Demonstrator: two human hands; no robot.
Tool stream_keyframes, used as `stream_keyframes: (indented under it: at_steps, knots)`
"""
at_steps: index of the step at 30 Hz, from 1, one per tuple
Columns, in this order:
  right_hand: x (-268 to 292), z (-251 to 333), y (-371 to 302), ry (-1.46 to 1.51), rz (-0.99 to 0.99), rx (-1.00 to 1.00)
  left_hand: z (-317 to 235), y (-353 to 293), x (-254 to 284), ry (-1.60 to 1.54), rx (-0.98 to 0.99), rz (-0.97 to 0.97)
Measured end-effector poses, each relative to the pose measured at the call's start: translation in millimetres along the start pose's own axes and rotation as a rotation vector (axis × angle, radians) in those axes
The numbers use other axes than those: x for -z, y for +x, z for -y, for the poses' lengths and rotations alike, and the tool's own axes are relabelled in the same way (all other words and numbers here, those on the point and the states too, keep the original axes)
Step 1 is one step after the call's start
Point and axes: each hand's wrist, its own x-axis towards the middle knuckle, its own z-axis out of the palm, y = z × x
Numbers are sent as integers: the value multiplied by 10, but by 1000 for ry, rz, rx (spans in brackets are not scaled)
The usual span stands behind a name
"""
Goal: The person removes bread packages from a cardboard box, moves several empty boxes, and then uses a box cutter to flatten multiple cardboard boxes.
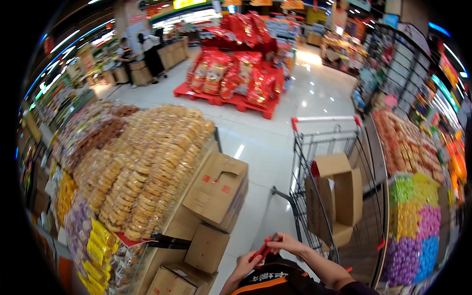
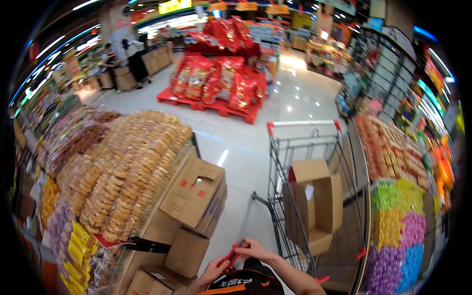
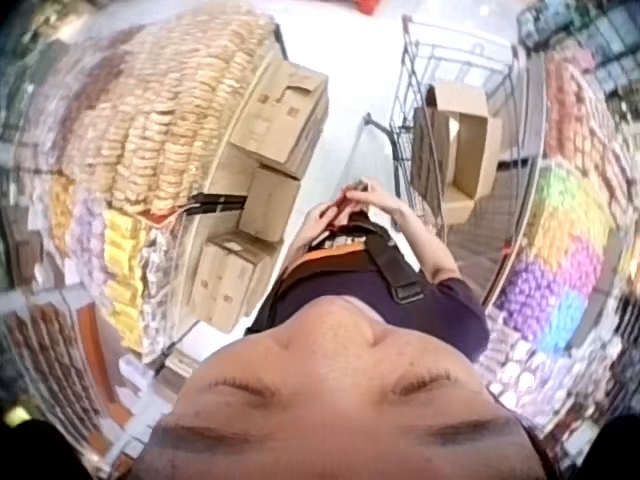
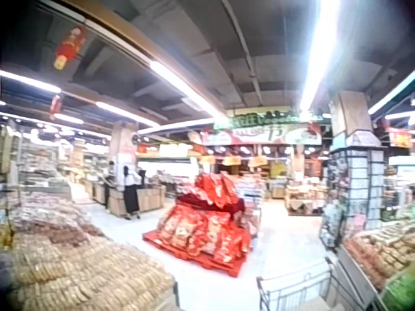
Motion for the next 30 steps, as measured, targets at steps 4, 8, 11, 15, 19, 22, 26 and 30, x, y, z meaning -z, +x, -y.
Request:
stream_keyframes:
  at_steps: [4,8,11,15,19,22,26,30]
  knots:
    - [-192,-190,-11,205,-264,125,-155,88,-154,-70,-72,201]
    - [-355,-391,-95,385,-290,161,-325,164,-367,-51,-135,283]
    - [-390,-104,-303,340,-265,203,-293,232,-364,-82,-151,327]
    - [-285,21,-441,390,-312,275,-484,300,-643,39,-222,294]
    - [-10,-26,-294,261,-411,482,-678,500,-900,120,-273,265]
    - [188,-25,-211,276,-409,560,-726,709,-1060,94,-269,196]
    - [650,181,-156,244,-273,508,-800,1083,-1265,181,-327,55]
    - [1224,429,-102,332,-262,468,-1127,1511,-1498,115,-112,153]
